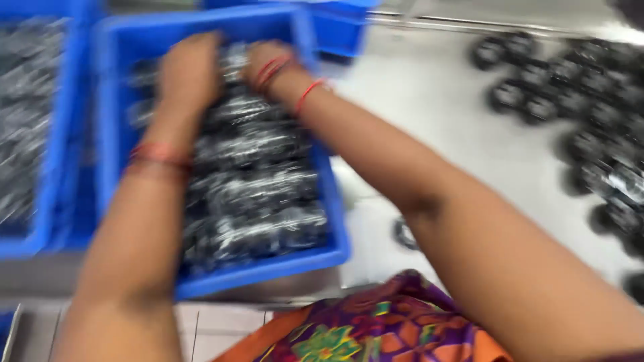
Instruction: Packing small metal circular components into plastic bags and organizing them into a blue storage crate.
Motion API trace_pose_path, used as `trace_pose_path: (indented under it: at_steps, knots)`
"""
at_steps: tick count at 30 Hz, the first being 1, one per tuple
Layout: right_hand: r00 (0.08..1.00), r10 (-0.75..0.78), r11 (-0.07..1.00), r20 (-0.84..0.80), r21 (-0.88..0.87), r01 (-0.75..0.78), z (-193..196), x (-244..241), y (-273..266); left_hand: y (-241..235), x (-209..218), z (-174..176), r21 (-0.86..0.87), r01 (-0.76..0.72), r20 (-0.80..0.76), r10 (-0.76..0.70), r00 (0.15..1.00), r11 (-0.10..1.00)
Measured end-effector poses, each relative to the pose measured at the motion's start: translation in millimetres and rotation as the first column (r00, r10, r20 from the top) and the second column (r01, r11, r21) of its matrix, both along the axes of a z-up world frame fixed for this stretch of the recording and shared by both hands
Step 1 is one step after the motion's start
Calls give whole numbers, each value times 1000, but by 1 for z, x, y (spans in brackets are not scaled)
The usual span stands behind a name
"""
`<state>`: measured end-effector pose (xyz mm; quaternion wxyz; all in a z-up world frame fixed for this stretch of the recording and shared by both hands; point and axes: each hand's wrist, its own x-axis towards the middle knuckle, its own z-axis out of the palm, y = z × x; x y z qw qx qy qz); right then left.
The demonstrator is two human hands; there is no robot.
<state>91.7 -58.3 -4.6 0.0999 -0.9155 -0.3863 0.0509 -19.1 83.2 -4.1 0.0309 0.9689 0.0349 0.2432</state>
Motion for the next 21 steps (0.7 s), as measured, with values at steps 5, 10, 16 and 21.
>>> trace_pose_path:
  at_steps: [5,10,16,21]
  knots:
    - [884,412,702,220,543,-462,46,-46,-172,-14,-34,20,-223,49,-139,-82,987,974]
    - [950,151,765,273,576,-287,-16,69,-393,-137,-96,110,-300,116,-142,-165,976,947]
    - [932,-97,995,350,70,78,-40,132,-489,-310,-139,105,-622,273,-166,-464,870,734]
    - [980,-97,979,176,-158,125,-34,142,-487,-374,-140,35,-570,153,-337,-399,853,807]
